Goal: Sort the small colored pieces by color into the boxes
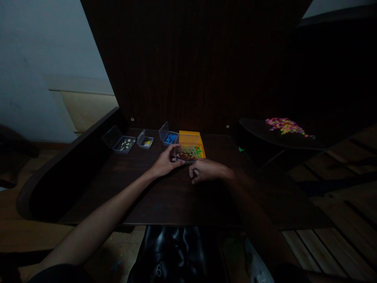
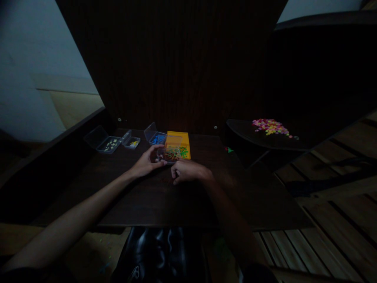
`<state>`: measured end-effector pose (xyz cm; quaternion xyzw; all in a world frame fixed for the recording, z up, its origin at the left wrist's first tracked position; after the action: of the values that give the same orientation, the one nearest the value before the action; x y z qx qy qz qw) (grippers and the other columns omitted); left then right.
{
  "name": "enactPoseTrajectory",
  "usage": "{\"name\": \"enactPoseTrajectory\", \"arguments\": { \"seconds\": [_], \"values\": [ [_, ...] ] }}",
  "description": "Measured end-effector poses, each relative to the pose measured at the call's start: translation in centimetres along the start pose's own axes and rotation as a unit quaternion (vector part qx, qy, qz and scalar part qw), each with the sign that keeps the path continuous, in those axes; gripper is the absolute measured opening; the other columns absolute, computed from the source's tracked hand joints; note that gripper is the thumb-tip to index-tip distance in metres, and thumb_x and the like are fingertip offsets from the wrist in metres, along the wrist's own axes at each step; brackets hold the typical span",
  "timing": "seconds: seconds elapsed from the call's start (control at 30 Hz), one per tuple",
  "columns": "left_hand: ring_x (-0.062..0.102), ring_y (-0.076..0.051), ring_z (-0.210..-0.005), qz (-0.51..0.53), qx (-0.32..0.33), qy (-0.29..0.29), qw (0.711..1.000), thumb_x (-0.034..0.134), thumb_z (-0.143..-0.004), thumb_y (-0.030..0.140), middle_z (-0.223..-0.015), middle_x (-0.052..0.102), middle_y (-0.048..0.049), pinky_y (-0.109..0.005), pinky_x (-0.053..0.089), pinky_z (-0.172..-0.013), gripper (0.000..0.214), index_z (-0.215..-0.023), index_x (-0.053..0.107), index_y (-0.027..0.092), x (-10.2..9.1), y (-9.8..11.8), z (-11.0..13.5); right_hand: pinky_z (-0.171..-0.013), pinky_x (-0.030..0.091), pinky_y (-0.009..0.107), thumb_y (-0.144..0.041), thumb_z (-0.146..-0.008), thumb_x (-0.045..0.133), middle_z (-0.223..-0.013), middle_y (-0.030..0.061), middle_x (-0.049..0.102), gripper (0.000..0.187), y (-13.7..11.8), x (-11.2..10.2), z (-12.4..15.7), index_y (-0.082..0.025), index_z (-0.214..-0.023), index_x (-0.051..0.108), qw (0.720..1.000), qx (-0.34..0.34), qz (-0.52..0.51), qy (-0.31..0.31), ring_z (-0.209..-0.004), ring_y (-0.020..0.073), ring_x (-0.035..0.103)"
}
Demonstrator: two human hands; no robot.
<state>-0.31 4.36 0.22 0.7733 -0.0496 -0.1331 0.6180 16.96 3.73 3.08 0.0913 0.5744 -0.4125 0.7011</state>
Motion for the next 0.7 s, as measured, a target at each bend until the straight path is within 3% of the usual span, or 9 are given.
{"name": "enactPoseTrajectory", "arguments": {
  "seconds": [0.17, 0.4, 0.7],
  "values": [
    [0.06, -0.016, -0.088, 0.0, -0.004, -0.003, 1.0, 0.076, -0.066, 0.027, -0.119, 0.057, -0.0105, -0.039, 0.054, -0.084, 0.065, -0.123, 0.048, 0.019, 0.0, -0.1, 0.0, -0.055, 0.031, 0.02, -0.027, -0.074, 0.071, -0.069, -0.0023, 0.063, 0.017, 0.6, 0.0, -0.1, -0.019, -0.089, 0.07, 1.0, 0.011, 0.009, 0.007, -0.06, 0.01, 0.052],
    [0.06, -0.015, -0.089, -0.002, 0.003, -0.006, 1.0, 0.076, -0.066, 0.028, -0.121, 0.056, -0.0109, -0.035, 0.054, -0.082, 0.064, -0.123, 0.047, 0.017, 0.0, 0.1, 0.0, -0.055, 0.032, 0.021, -0.039, -0.071, 0.075, -0.068, -0.0021, 0.063, 0.029, -0.4, -0.1, 0.0, -0.019, -0.091, 0.07, 1.0, 0.007, 0.003, 0.013, -0.064, 0.0116, 0.053],
    [0.059, -0.015, -0.088, 0.0, 0.005, -0.005, 1.0, 0.075, -0.067, 0.027, -0.119, 0.057, -0.0112, -0.037, 0.053, -0.083, 0.064, -0.123, 0.047, 0.016, 0.1, 0.1, -0.1, -0.058, 0.033, 0.02, -0.032, -0.075, 0.073, -0.067, -0.0021, 0.063, 0.018, -0.8, 0.0, -0.1, -0.018, -0.087, 0.071, 1.0, -0.011, 0.008, 0.011, -0.062, 0.0105, 0.053]
  ]
}}
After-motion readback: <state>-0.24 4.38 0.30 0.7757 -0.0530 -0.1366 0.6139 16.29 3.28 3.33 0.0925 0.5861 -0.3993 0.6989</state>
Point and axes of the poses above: each hand's wrist, its own z-axis away from the middle knuckle, its own x-axis out of the palm, y = z × x, the point moved 3 cm from there along -z, towards the middle knuckle
